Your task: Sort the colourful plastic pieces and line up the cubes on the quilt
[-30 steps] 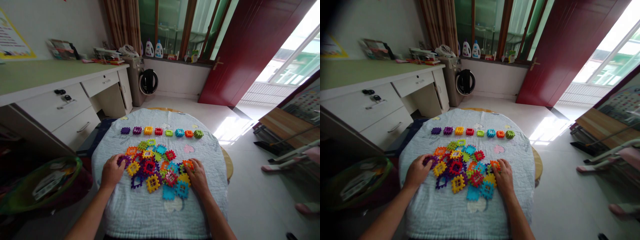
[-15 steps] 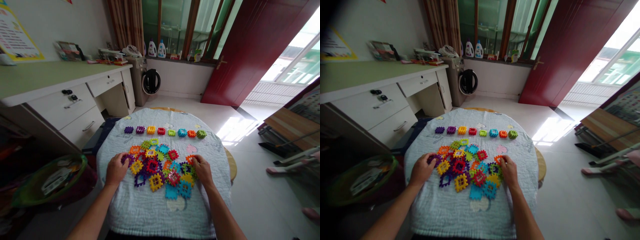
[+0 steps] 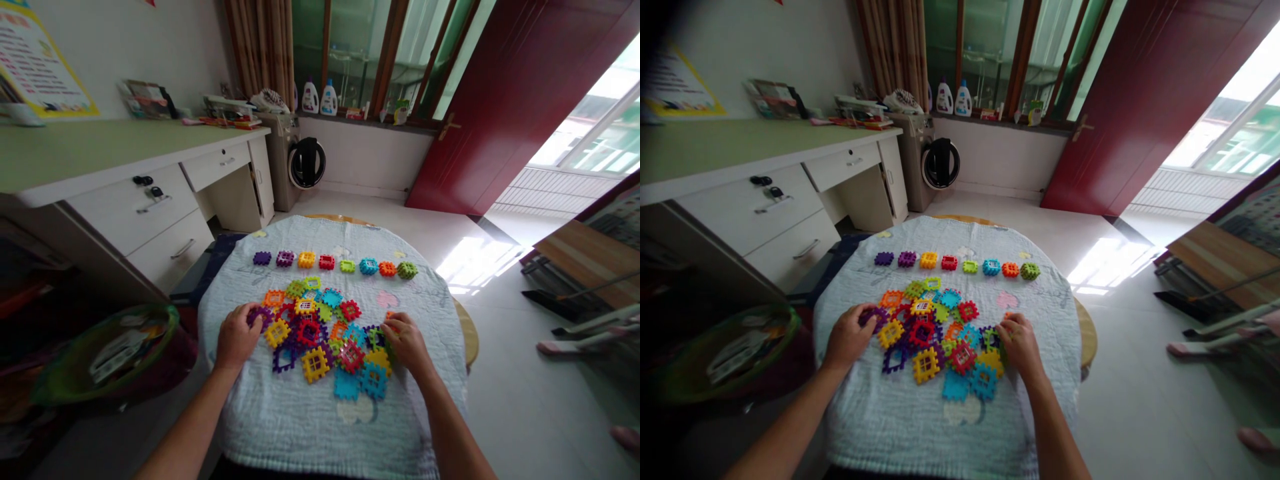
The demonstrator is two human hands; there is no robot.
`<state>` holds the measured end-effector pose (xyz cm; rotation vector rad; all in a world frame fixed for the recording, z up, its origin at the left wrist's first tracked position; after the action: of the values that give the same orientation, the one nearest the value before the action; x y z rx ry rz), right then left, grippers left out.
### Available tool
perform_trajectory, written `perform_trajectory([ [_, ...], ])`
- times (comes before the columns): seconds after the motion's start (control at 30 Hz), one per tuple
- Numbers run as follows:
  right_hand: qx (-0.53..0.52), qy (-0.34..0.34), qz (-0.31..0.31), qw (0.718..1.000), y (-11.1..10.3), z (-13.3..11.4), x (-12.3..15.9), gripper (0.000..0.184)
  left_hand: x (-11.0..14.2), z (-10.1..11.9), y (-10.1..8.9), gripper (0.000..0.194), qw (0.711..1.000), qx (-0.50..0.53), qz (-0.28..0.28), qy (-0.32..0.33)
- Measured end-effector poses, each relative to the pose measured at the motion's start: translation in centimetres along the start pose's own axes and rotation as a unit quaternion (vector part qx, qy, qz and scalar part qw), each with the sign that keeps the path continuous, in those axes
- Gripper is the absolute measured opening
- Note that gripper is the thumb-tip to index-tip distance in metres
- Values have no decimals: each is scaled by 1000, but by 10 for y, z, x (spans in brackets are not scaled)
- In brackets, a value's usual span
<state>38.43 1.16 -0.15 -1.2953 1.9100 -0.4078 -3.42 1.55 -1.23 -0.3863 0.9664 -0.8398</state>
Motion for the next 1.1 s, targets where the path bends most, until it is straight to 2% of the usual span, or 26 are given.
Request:
perform_trajectory([
  [0.1,56,13,-61,996,1,-2,1,31,0,6,-2,30,999,-4,2,34],
  [0.17,123,27,-87,988,0,-6,-2,24,2,11,0,36,998,-7,-17,65],
  [0.23,173,22,-103,979,1,-17,-9,20,4,13,4,41,996,-11,-40,79],
  [0.3,176,-9,-121,977,9,-39,-17,23,5,12,6,40,996,-15,-49,77],
  [0.4,129,-87,-171,973,38,-82,-28,29,5,10,6,35,997,-18,-39,61],
  [0.47,111,-116,-195,968,62,-103,-34,42,4,9,5,34,998,-17,-30,56],
  [0.53,111,-121,-216,962,85,-114,-37,54,3,8,4,32,998,-17,-20,55],
  [0.63,119,-120,-248,954,105,-114,-40,53,3,5,3,31,998,-29,4,55],
  [0.73,143,-112,-239,954,101,-102,-43,46,3,2,3,30,997,-47,29,55],
  [0.87,217,-71,-206,952,79,-87,-41,36,3,0,4,29,995,-62,44,65],
  [0.97,227,-78,-195,951,67,-90,-34,33,3,-1,4,28,994,-67,48,69],
  [1.1,179,-140,-277,934,68,-108,-17,34,3,-2,4,26,994,-67,52,74],
])
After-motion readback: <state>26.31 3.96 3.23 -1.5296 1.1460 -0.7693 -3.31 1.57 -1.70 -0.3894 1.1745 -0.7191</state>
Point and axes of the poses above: each hand's wrist, its own x-axis away from the middle knuckle, its own y-axis out of the palm, z = x × y, the point moved 4 cm from there along -x, towards the middle knuckle, and after that the axes turned 14 degrees about z, right-handed, at the moved point
